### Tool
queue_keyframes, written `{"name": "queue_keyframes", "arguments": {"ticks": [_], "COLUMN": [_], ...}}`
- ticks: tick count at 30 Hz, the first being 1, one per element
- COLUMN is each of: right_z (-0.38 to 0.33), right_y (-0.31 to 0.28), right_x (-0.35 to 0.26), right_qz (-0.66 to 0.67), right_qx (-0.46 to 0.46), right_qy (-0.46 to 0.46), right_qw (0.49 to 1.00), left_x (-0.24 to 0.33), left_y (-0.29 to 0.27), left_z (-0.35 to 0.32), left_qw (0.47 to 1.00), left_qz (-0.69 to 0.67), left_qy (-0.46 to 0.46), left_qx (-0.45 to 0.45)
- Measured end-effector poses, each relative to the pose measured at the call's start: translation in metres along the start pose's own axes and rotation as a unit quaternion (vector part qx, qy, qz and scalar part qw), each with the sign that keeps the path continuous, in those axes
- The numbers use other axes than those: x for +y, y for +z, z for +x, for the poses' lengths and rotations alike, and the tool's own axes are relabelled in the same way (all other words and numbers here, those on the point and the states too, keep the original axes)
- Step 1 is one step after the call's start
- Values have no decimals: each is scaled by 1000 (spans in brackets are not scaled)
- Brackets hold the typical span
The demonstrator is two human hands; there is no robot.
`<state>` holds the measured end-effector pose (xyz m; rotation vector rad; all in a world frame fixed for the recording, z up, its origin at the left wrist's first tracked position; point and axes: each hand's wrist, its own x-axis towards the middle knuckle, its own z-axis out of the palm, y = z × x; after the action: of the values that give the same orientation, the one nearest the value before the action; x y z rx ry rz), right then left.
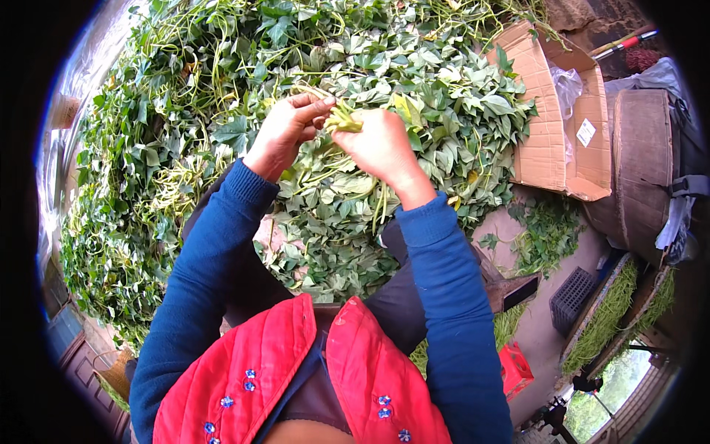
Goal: The person sits cross-legged and repeatedly picks up leafy green stems, stripping the leaves off by hand and dropping them into a growing pile. The stems are handled one at a time and placed aside after the leaves are removed.
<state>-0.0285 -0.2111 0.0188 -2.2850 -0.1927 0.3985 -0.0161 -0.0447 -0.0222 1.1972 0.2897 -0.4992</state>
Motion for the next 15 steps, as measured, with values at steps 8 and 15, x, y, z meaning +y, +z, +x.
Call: {"name": "queue_keyframes", "arguments": {"ticks": [8, 15], "right_z": [6, 11], "right_y": [-20, -45], "right_x": [18, 34], "right_qz": [33, 115], "right_qx": [-58, -161], "right_qy": [30, -30], "right_qw": [997, 980], "left_x": [-13, 8], "left_y": [3, 5], "left_z": [5, -7], "left_qw": [976, 974], "left_qz": [167, 193], "left_qy": [137, 58], "left_qx": [12, -107]}}
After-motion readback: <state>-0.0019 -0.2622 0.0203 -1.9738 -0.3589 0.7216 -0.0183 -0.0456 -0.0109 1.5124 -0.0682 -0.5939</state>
